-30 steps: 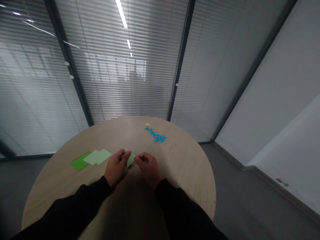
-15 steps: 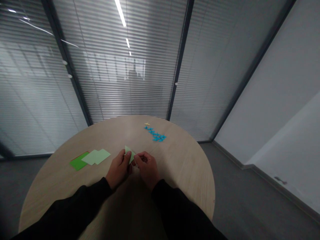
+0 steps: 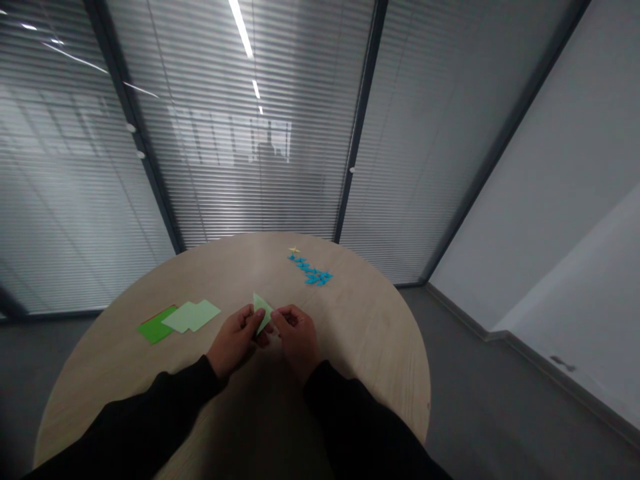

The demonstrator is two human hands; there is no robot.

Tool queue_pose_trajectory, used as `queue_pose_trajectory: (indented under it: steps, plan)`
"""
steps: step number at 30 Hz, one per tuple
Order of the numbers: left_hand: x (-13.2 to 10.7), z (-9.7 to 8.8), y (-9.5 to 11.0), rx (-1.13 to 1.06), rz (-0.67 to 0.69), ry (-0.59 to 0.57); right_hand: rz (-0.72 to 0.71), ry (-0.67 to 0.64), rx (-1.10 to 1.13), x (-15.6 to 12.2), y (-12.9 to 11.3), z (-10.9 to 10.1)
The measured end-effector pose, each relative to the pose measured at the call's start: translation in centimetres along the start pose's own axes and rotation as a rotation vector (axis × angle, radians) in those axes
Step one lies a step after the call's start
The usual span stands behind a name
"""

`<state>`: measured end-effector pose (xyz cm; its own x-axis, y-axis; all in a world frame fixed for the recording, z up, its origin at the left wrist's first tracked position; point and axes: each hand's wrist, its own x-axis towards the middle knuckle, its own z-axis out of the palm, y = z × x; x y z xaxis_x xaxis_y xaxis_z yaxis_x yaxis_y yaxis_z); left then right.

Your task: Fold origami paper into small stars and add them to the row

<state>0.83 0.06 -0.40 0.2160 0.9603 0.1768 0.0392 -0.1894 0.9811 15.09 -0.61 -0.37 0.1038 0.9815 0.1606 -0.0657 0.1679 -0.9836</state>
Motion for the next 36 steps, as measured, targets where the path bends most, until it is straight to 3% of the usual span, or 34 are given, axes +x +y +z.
queue_pose_trajectory:
  steps: [4, 23, 30, 36]
  plan:
    - [-0.1, 0.1, 0.0, -0.030, -0.037, -0.047, -0.004, 0.035, -0.041, 0.1, -0.1, -0.3]
    - [-0.3, -0.1, 0.0, 0.006, 0.020, 0.008, -0.089, -0.071, -0.136, 0.4, 0.8, -1.0]
    - [-0.4, 0.0, -0.2, 0.015, -0.007, -0.002, -0.073, -0.032, -0.128, 0.5, 0.5, -1.1]
    - [-0.5, -0.2, 0.1, 0.163, -0.008, 0.014, -0.042, 0.010, -0.110, 0.6, 0.2, -1.2]
